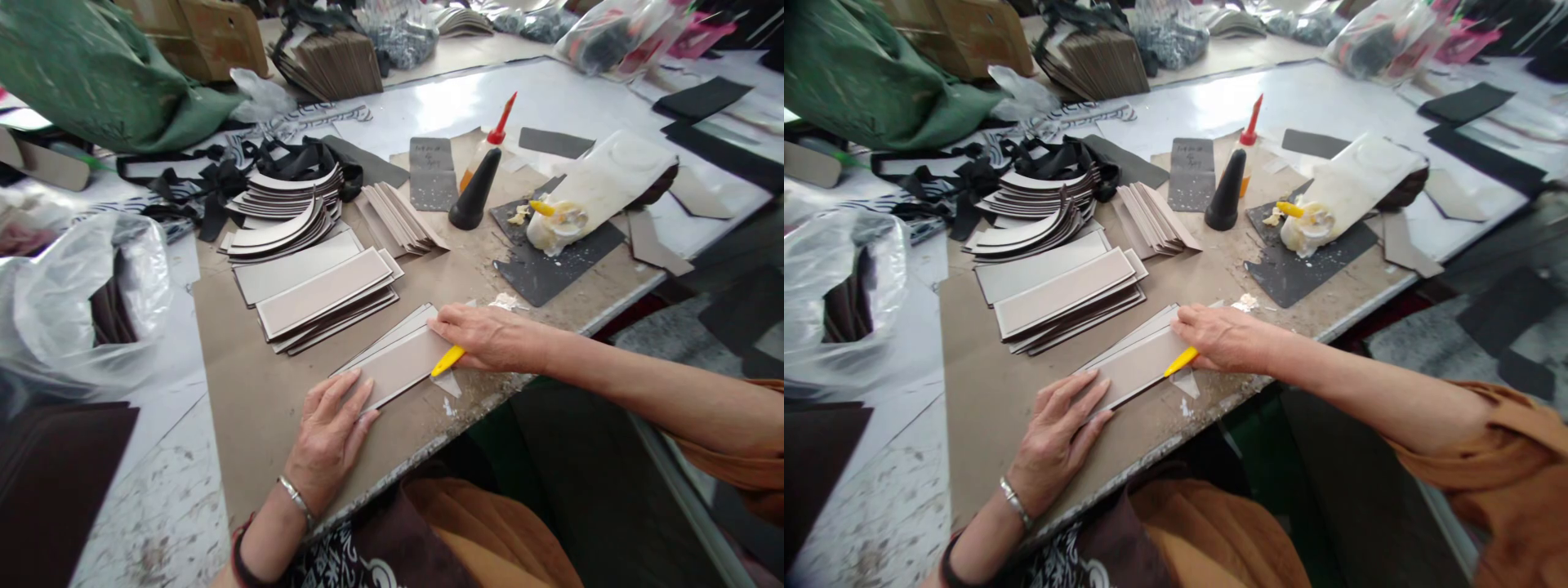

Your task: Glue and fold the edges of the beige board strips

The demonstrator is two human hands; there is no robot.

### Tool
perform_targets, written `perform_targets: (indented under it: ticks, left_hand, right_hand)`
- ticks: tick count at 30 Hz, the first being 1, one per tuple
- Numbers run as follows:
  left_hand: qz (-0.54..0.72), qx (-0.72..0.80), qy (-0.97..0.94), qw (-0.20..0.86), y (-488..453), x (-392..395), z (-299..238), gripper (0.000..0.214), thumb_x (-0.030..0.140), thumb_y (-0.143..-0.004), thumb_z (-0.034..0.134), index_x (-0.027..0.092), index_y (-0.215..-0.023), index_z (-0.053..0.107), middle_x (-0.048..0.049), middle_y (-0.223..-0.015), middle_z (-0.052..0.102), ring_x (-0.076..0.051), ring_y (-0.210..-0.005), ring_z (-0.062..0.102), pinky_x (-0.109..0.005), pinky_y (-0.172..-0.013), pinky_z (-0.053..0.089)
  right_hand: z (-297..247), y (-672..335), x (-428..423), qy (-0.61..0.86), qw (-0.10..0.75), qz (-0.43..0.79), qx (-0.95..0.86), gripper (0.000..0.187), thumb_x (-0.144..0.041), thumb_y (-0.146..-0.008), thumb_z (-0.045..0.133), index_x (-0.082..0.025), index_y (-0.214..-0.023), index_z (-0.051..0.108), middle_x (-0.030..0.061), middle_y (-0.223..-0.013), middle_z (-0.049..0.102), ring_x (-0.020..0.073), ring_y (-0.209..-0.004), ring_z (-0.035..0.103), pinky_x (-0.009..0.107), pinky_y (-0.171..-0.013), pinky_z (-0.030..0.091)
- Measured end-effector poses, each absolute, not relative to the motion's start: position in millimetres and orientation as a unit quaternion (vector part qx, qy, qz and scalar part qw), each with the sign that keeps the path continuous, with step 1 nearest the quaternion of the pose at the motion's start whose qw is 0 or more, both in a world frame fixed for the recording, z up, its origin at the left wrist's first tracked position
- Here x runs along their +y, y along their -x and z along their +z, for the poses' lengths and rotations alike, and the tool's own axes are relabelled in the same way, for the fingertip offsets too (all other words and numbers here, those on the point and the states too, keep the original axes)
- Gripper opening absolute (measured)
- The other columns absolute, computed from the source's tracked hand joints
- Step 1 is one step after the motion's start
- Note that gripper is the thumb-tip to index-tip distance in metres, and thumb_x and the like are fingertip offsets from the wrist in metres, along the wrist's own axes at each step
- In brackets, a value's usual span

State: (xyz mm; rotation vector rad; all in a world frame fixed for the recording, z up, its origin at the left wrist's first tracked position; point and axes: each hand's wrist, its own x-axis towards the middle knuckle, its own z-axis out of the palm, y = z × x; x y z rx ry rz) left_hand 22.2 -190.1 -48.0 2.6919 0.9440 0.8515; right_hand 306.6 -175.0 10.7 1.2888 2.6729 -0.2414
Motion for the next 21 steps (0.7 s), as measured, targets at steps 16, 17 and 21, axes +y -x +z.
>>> perform_targets:
  ticks: [16,17,21]
  left_hand:
    - [0.291,0.317,-0.9,0.076,-22.7,-189.7,-47.5,0.032,0.014,-0.084,0.056,0.014,-0.117,0.053,-0.0132,-0.115,0.055,-0.023,-0.107,0.048,-0.039,-0.088,0.05]
    - [0.291,0.317,-0.9,0.076,-22.7,-189.7,-47.4,0.033,0.014,-0.084,0.056,0.014,-0.117,0.053,-0.013,-0.115,0.055,-0.023,-0.107,0.048,-0.039,-0.088,0.05]
    - [0.293,0.318,-0.899,0.075,-22.0,-190.4,-47.2,0.033,0.014,-0.084,0.056,0.014,-0.117,0.054,-0.0124,-0.115,0.056,-0.023,-0.107,0.048,-0.038,-0.089,0.049]
  right_hand:
    - [9.2,-306.5,-168.7,-0.423,0.1,-0.092,0.896,0.039,-0.028,-0.082,0.06,-0.004,-0.112,0.053,0.0166,-0.1,0.054,0.0257,-0.089,0.055,0.037,-0.073,0.049]
    - [8.9,-306.3,-168.6,-0.423,0.098,-0.095,0.896,0.039,-0.028,-0.082,0.06,-0.003,-0.112,0.053,0.0169,-0.1,0.054,0.0259,-0.089,0.055,0.037,-0.072,0.049]
    - [6.8,-305.7,-168.0,-0.425,0.092,-0.098,0.895,0.039,-0.025,-0.081,0.061,-0.003,-0.112,0.053,0.0175,-0.1,0.054,0.0265,-0.089,0.056,0.037,-0.071,0.049]
